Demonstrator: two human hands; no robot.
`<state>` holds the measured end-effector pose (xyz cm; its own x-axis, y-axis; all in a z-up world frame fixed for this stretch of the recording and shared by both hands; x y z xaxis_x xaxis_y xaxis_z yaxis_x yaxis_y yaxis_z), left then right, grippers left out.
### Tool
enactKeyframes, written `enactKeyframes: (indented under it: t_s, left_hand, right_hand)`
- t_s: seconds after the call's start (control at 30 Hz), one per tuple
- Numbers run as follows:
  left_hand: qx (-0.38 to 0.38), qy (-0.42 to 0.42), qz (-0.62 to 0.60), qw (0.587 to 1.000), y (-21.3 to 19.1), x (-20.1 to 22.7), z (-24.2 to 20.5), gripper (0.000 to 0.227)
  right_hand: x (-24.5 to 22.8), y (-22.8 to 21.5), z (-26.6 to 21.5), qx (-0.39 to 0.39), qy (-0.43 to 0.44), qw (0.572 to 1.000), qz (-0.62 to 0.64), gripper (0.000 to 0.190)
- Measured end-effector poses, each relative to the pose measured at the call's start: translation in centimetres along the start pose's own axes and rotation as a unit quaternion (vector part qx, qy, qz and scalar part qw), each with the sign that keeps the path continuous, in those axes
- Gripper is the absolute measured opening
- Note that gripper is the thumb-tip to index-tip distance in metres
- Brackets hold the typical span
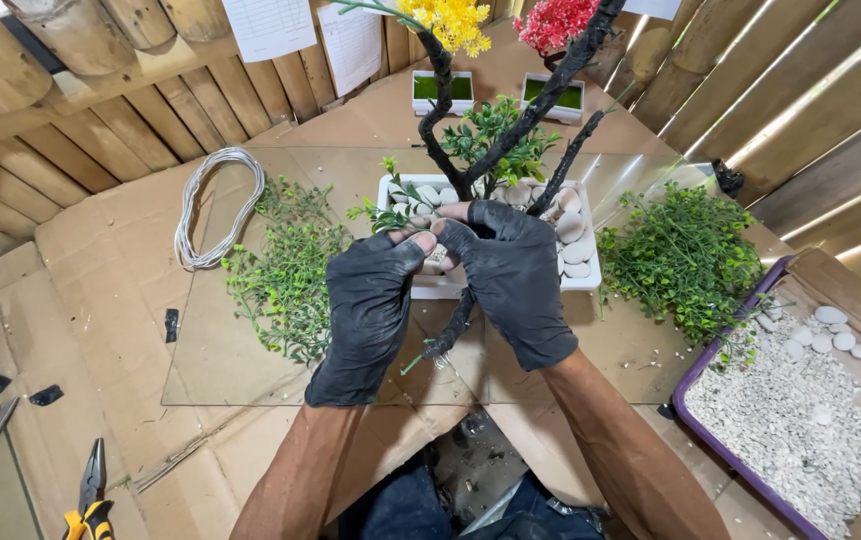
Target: The person arranges small artificial green plants into the branches of a black artificial tree in a white rectangular pot. They pick up individual plant pieces from a pile on the table and insert them into the tree's branches.
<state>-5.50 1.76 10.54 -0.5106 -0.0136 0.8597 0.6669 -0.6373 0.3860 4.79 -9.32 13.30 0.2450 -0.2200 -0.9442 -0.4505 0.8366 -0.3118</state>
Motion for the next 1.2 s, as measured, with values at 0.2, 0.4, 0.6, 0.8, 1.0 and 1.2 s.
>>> enactKeyframes:
  t_s: [0.2, 0.4, 0.6, 0.8, 1.0, 1.2]
  left_hand:
    - [-0.034, 0.111, 0.032, 0.993, 0.1, -0.4, 0.6, 0.008]
    - [0.008, -0.007, -0.064, 0.998, -0.6, -6.3, 3.2, 0.020]
    - [0.035, -0.073, -0.100, 0.992, 0.2, -9.9, 5.6, 0.026]
    - [-0.100, -0.064, -0.052, 0.992, 0.4, -12.4, 7.6, 0.040]
    - [-0.206, 0.106, 0.141, 0.963, 1.2, -12.0, 9.0, 0.017]
    - [-0.250, 0.214, 0.242, 0.913, 1.7, -10.9, 8.8, 0.010]
  right_hand:
    - [0.0, -0.5, -0.4, -0.027, -0.002, 0.997, -0.075, 0.017]
    - [2.0, -4.1, -1.4, 0.087, 0.012, 0.994, 0.059, 0.023]
    - [4.4, -6.5, -0.6, 0.156, -0.009, 0.986, 0.049, 0.024]
    - [7.5, -7.4, 1.2, 0.213, -0.061, 0.975, -0.034, 0.023]
    - [8.4, -7.1, 1.1, 0.221, -0.090, 0.970, -0.053, 0.023]
    - [8.8, -7.1, 1.2, 0.227, -0.082, 0.968, -0.073, 0.024]
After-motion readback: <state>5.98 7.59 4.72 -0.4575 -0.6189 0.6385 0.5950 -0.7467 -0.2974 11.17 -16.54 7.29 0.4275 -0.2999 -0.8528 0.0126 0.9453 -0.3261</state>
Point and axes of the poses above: each hand's wrist, its own z-axis towards the middle knuckle, its own y-axis out of the palm, x = y × z, the point moved 7 cm from there along z, towards the middle knuckle, and after that the axes turned 12 degrees about -z, right-handed, at the moved point
